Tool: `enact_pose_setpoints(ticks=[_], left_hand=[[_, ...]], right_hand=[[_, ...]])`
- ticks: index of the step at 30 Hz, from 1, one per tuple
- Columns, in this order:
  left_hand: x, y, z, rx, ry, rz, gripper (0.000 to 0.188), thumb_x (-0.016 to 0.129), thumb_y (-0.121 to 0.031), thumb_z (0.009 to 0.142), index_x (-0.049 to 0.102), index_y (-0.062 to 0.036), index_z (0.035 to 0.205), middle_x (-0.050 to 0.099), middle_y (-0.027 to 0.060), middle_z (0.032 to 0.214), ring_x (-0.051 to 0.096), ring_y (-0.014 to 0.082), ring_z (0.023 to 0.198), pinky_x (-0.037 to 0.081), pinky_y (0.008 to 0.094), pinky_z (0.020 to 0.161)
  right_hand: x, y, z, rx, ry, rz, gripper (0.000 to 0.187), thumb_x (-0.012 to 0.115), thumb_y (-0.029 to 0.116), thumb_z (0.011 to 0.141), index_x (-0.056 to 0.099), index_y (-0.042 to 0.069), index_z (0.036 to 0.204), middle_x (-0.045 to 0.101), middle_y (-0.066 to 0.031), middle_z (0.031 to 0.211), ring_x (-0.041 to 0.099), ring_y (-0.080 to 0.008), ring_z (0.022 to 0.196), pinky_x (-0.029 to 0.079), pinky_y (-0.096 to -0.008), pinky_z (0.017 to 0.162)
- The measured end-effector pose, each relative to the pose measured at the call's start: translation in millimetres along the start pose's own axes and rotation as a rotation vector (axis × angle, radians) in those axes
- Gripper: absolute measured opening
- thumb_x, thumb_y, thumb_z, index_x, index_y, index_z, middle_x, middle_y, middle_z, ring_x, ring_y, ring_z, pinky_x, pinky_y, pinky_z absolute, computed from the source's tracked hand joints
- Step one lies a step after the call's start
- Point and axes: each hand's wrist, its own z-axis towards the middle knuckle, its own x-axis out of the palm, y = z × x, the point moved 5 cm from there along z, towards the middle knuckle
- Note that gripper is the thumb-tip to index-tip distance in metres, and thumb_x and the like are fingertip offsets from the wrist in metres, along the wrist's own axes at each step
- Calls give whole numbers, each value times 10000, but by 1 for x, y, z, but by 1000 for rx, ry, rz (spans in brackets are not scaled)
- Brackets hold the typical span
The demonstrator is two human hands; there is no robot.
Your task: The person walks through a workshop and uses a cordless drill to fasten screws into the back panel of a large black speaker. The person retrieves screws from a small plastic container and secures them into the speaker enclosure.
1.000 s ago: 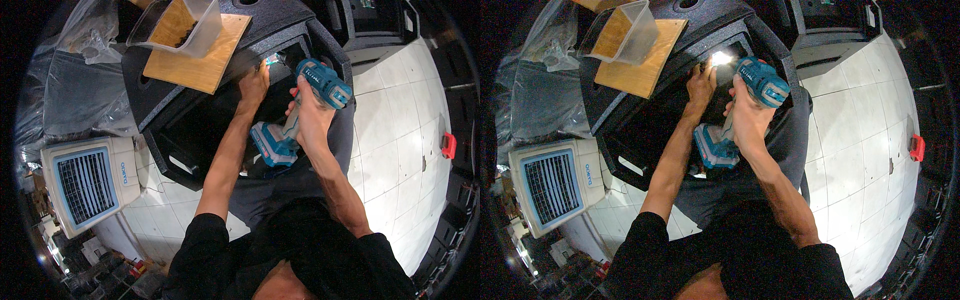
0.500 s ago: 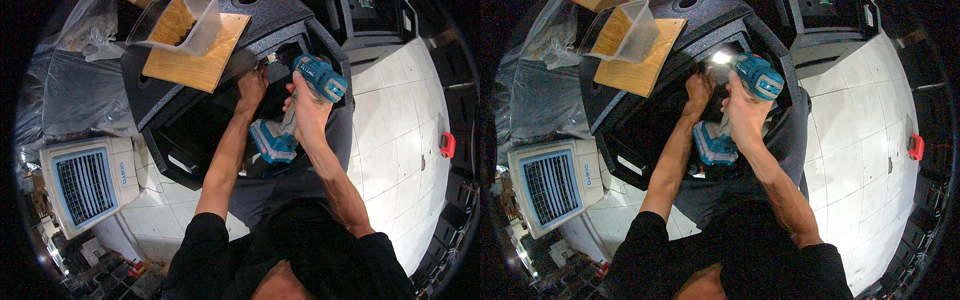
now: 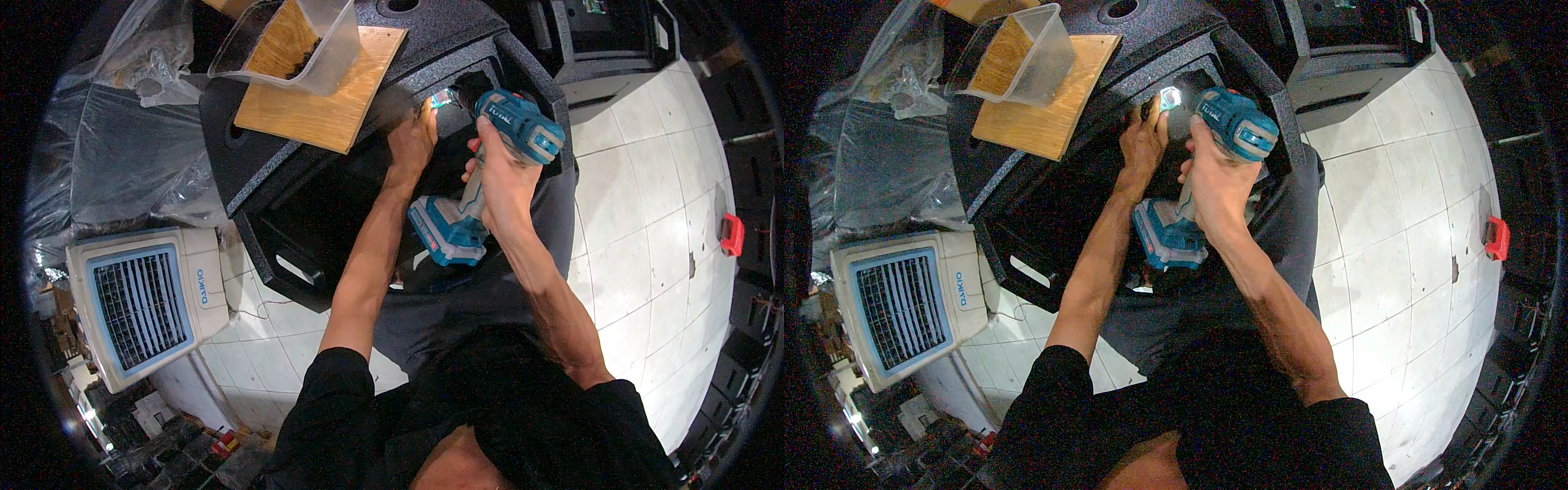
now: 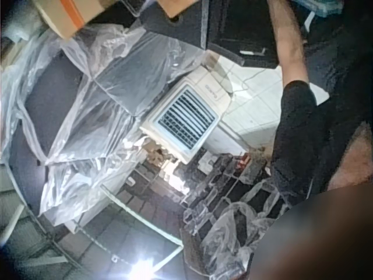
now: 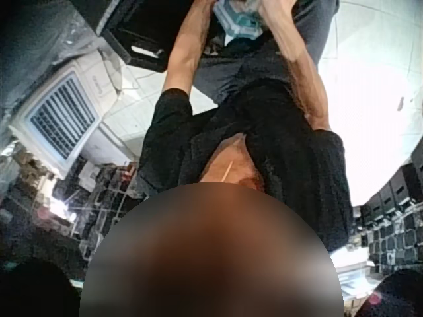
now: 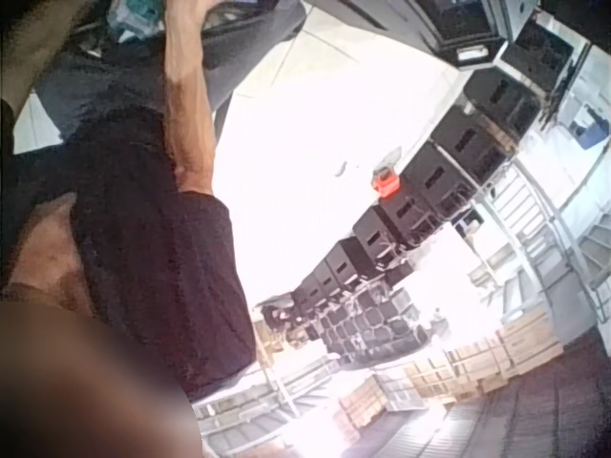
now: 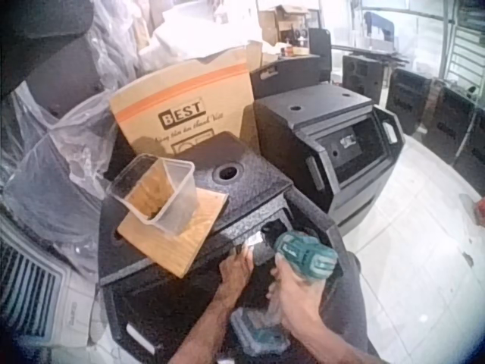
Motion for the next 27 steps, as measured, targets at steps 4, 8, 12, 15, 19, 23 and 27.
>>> enact_pose_setpoints(ticks=[4, 8, 12, 15, 19, 23, 27], left_hand=[[-7, -3, 4, 50, -57, 0, 224, 564, -221, 863, 645, -92, 1028, 627, 179, 759, 612, 341, 611, 492, 443, 521], [-2, 0, 3, 50, -26, -14, 243, 576, -198, 845, 646, -90, 1051, 634, 184, 785, 614, 361, 618, 495, 449, 547], [8, 12, -1, -56, 162, 17, 278, 579, -200, 840, 629, -78, 1084, 627, 196, 785, 620, 360, 663, 499, 442, 572], [-10, -5, 3, 7, 133, 42, 355, 582, -208, 837, 575, -69, 1165, 604, 227, 912, 613, 372, 753, 498, 458, 632], [-48, -32, -10, 82, 172, 153, 574, 589, -213, 826, 392, -95, 1353, 437, 263, 1248, 505, 439, 1034, 433, 513, 852], [-119, -77, -32, -204, 502, -75, 742, 669, -225, 790, 272, -80, 1400, 239, 293, 1406, 505, 494, 1053, 472, 476, 866], [-222, -109, 17, 71, 6, -387, 297, 694, -235, 790, 666, -5, 975, 670, 159, 947, 669, 244, 779, 520, 321, 729]], right_hand=[[2, 3, -1, 16, 4, -35, 173, 655, 163, 830, 579, 60, 946, 587, -38, 710, 528, -110, 475, 438, -243, 416], [-2, 2, 0, 49, -1, -34, 176, 655, 186, 834, 590, 70, 949, 604, -34, 737, 544, -118, 505, 454, -250, 456], [-16, 9, -12, 42, 47, -35, 213, 639, 178, 848, 574, 89, 1031, 607, -38, 767, 543, -108, 525, 452, -240, 462], [-37, 26, -35, -2, 72, -42, 275, 649, 191, 848, 571, 73, 1084, 616, -47, 816, 542, -101, 558, 456, -232, 493], [-72, 30, -60, 82, 14, -77, 310, 644, 200, 851, 559, 31, 1096, 634, -72, 867, 540, -106, 575, 456, -240, 506], [-100, 32, -77, 154, 38, -79, 280, 606, 189, 868, 552, 13, 1080, 638, -103, 854, 547, -122, 564, 459, -251, 486], [-114, 28, -85, 129, 92, -168, 302, 619, 177, 852, 544, 3, 1088, 632, -112, 831, 552, -136, 549, 467, -259, 478]])
